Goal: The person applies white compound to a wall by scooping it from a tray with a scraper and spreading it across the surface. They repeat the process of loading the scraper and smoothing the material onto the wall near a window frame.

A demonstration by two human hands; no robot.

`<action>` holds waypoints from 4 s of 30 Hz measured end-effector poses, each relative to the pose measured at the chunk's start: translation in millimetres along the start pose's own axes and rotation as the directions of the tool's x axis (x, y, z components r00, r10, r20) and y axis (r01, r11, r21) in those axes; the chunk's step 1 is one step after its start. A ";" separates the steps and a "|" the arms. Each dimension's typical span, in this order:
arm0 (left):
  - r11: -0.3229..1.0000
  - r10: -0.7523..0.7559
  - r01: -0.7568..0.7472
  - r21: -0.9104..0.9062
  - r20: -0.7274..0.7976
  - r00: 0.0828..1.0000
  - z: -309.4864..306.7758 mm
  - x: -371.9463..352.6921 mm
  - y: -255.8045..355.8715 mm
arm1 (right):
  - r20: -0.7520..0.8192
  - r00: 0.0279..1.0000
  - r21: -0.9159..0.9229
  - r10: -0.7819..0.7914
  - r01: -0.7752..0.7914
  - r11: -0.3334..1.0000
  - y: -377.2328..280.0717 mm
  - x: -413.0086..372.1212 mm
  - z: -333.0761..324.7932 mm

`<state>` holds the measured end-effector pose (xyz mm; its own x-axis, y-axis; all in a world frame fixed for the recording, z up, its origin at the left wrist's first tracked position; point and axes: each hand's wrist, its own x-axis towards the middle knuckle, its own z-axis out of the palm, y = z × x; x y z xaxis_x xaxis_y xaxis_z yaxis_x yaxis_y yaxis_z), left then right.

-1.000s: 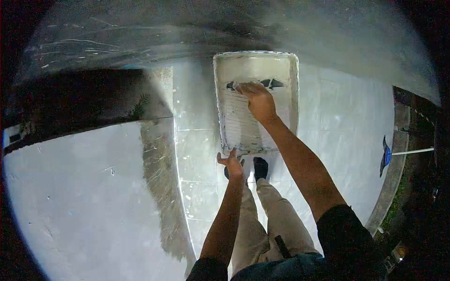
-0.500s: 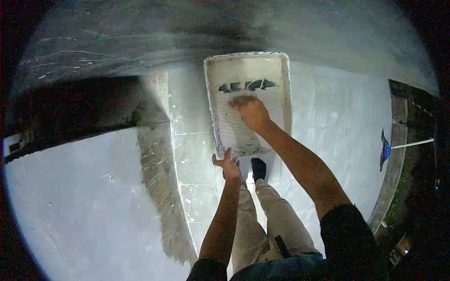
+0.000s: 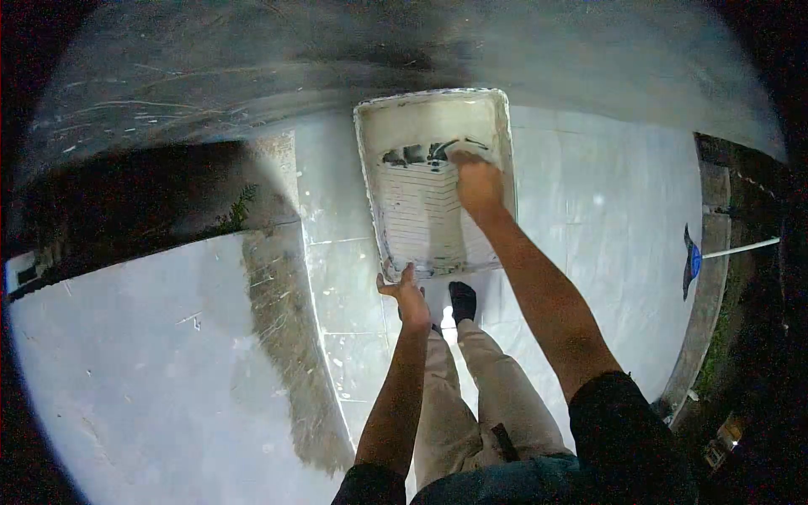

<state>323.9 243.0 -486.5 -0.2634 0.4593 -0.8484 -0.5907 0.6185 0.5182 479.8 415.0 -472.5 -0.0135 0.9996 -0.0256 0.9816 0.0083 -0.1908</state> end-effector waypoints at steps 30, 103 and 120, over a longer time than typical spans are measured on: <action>0.980 0.138 -0.150 -0.131 -0.092 0.986 -8.4 -9.1 11.1 | -0.154 0.982 0.439 0.109 -0.031 0.898 -101.6 -44.4 -1.2; -0.769 0.545 0.219 0.600 0.795 -0.267 -501.6 -491.3 400.4 | -0.753 0.589 0.586 -0.294 0.803 0.107 -590.8 -381.5 -358.9; -0.738 0.530 0.480 0.474 0.847 -0.022 -478.4 -495.0 423.3 | -0.754 0.498 0.619 -0.429 0.758 -0.208 -608.5 -289.7 -460.2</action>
<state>-160.7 -27.6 101.0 0.3388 0.8584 0.3852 0.6716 0.0661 -0.7380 -25.9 133.1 102.5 -0.2839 0.5152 0.8087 -0.3320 0.7384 -0.5870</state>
